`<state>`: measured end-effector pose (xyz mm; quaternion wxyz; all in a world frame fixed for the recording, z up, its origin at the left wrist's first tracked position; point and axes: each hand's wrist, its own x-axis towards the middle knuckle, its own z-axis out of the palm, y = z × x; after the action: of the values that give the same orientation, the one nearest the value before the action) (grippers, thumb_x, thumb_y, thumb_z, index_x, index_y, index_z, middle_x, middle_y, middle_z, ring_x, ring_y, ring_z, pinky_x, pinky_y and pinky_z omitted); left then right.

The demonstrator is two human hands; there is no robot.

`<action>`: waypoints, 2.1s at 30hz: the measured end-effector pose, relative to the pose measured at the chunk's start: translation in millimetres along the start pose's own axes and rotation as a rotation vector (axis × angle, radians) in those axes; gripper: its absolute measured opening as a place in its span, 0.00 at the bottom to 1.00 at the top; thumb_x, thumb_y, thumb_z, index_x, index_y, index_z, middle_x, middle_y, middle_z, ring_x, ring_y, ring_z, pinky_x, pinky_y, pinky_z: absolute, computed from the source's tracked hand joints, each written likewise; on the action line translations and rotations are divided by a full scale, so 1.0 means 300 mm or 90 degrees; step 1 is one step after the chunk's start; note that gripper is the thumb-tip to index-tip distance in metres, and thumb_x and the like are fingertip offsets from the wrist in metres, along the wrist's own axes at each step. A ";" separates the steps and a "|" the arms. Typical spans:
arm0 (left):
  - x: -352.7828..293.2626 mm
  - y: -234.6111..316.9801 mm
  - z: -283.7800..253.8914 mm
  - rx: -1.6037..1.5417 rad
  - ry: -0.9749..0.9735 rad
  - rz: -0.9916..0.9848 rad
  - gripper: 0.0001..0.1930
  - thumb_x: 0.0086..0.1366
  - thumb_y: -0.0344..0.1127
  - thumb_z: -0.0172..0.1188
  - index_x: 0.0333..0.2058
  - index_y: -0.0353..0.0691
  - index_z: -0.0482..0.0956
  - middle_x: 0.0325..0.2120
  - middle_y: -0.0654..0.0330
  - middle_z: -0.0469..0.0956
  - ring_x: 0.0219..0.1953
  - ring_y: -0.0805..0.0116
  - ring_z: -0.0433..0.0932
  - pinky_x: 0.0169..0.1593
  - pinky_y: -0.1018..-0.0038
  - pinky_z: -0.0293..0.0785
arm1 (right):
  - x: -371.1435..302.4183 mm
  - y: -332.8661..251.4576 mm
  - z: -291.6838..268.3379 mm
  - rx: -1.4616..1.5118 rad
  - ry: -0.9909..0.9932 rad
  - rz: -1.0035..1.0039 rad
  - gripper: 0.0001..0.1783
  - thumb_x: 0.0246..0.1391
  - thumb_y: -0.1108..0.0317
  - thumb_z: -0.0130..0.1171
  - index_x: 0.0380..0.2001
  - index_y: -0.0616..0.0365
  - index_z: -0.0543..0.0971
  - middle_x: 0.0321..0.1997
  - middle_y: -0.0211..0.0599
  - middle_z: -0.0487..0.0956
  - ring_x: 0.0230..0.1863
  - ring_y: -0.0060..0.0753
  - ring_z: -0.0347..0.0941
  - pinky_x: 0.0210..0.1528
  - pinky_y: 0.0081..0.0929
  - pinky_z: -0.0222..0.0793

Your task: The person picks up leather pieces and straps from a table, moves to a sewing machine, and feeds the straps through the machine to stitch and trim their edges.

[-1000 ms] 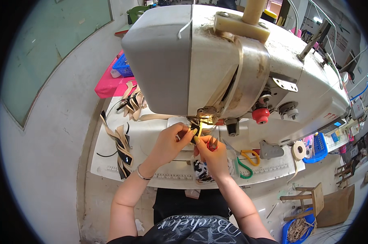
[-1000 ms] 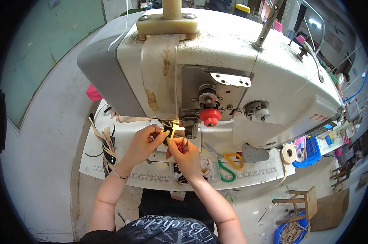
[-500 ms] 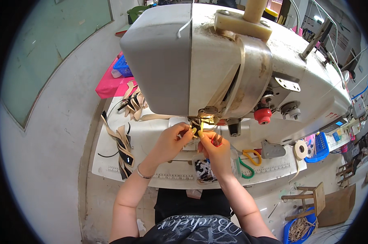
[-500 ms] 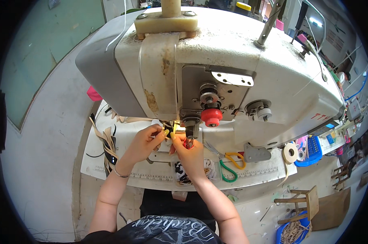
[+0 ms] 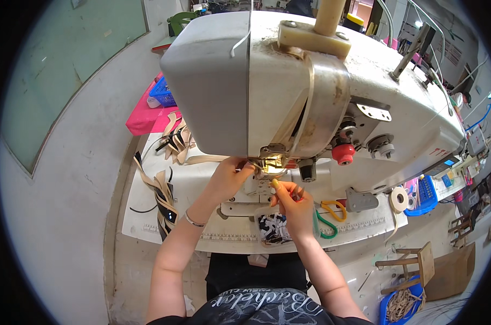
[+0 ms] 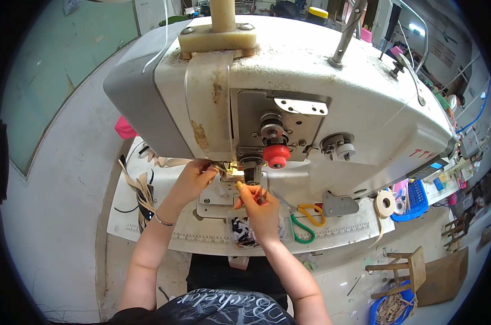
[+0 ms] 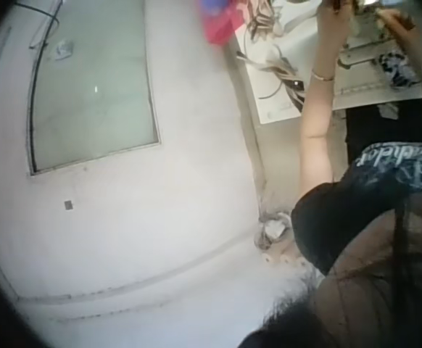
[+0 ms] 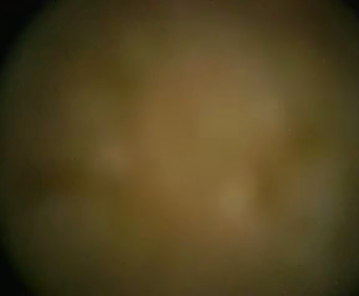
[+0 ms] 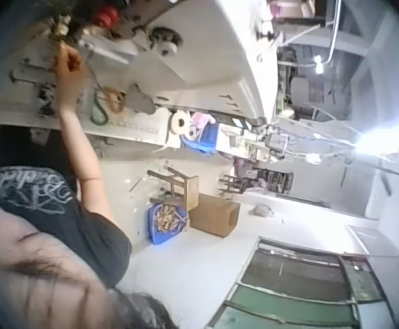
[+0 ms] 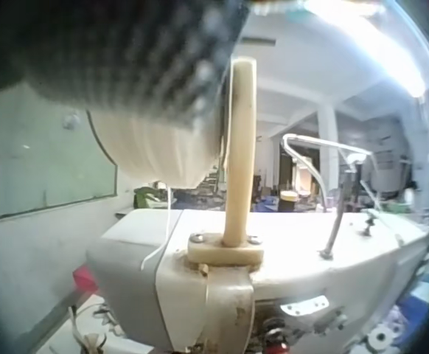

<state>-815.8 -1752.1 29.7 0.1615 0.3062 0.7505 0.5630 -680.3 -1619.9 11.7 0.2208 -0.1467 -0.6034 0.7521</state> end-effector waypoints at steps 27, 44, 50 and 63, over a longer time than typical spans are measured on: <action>0.073 0.084 -0.151 0.054 -0.225 0.054 0.15 0.62 0.37 0.61 0.45 0.36 0.76 0.25 0.69 0.75 0.24 0.82 0.66 0.27 0.83 0.62 | 0.108 -0.166 -0.105 0.046 0.021 -0.113 0.15 0.62 0.62 0.52 0.23 0.59 0.73 0.21 0.28 0.74 0.18 0.11 0.58 0.19 0.13 0.47; 0.008 0.058 -0.082 -0.051 -0.093 -0.056 0.11 0.61 0.37 0.60 0.30 0.31 0.78 0.14 0.70 0.65 0.16 0.83 0.57 0.20 0.80 0.54 | 0.108 -0.156 -0.088 0.045 0.051 -0.126 0.16 0.62 0.61 0.52 0.24 0.61 0.73 0.20 0.27 0.72 0.18 0.12 0.59 0.20 0.13 0.49; 0.008 0.036 -0.063 -0.091 -0.076 -0.051 0.10 0.62 0.34 0.59 0.31 0.31 0.77 0.14 0.71 0.65 0.15 0.83 0.59 0.20 0.80 0.55 | 0.117 -0.156 -0.076 0.039 0.081 -0.138 0.15 0.61 0.62 0.53 0.23 0.60 0.72 0.18 0.26 0.71 0.17 0.11 0.59 0.19 0.14 0.48; -0.078 -0.040 -0.104 -0.230 -0.150 -0.020 0.17 0.64 0.33 0.56 0.49 0.31 0.73 0.29 0.66 0.75 0.32 0.79 0.72 0.38 0.81 0.70 | 0.166 -0.081 -0.126 -0.087 0.142 -0.110 0.09 0.58 0.65 0.54 0.28 0.59 0.71 0.21 0.24 0.70 0.20 0.14 0.63 0.21 0.15 0.61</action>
<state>-819.7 -1792.6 25.7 0.3093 0.3241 0.6182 0.6458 -701.1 -1558.5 29.1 0.3394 -0.1916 -0.6355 0.6665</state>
